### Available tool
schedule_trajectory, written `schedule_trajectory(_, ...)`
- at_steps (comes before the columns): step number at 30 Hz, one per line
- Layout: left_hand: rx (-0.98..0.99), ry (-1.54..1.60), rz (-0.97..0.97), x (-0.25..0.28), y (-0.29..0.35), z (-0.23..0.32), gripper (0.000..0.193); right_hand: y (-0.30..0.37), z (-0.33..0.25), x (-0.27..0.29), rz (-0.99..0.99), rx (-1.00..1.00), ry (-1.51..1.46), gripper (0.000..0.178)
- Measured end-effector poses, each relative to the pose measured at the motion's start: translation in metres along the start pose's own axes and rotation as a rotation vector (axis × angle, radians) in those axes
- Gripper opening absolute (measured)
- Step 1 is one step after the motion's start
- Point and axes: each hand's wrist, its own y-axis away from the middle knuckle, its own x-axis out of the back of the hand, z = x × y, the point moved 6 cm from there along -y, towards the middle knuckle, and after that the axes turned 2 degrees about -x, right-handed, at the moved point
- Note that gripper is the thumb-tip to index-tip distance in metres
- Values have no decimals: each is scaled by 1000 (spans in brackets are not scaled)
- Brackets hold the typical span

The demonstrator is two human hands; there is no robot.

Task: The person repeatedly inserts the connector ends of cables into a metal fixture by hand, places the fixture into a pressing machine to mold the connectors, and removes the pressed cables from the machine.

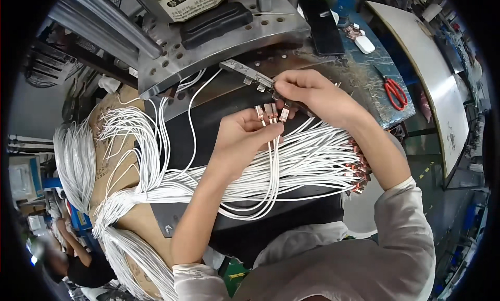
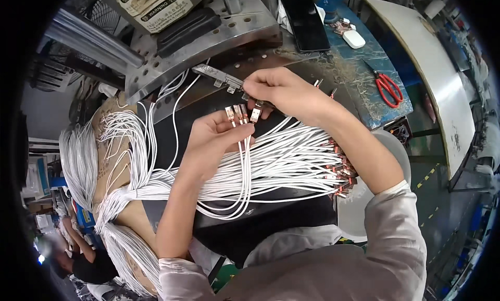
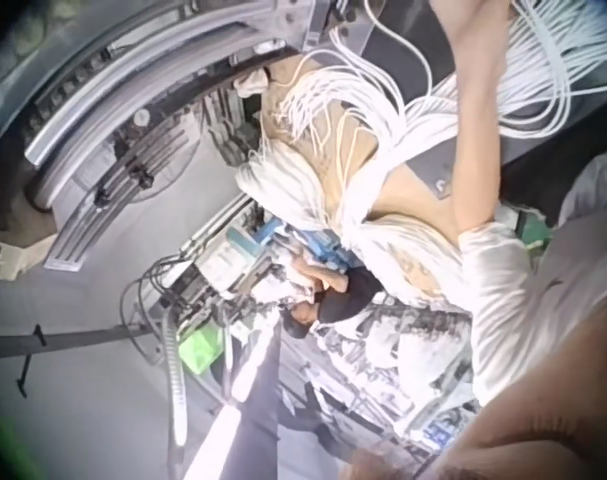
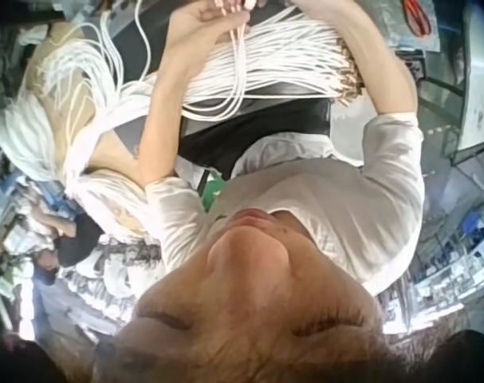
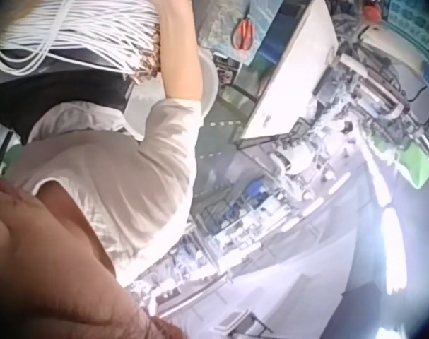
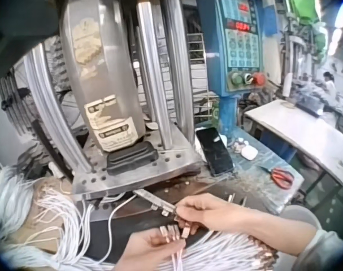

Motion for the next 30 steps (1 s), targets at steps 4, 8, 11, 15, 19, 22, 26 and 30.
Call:
schedule_trajectory(4, -10, 11, 0, -3, 0, 2, 28, 2, 0, -4, -11, 2, 59, 29)
schedule_trajectory(8, 10, 6, 24, -1, 0, 1, 21, 9, -6, -10, -12, -32, 137, 29)
schedule_trajectory(11, 6, 20, 27, 3, 0, 0, 18, 12, -11, -7, 13, -39, 144, 28)
schedule_trajectory(15, 61, -110, 0, 6, -1, -4, 14, 9, -7, 1, 40, 0, 106, 27)
schedule_trajectory(19, 64, -59, 13, 3, 0, -4, 14, 8, -4, -2, -10, 42, 133, 26)
schedule_trajectory(22, 52, -32, 49, 4, 0, -4, 16, 10, -8, -4, -30, 19, 143, 26)
schedule_trajectory(26, 44, -16, -24, 4, 1, -4, 17, 9, -11, 4, -30, 7, 187, 26)
schedule_trajectory(30, 56, -49, 26, 6, 2, -4, 17, 10, -6, 12, -13, -41, 159, 27)
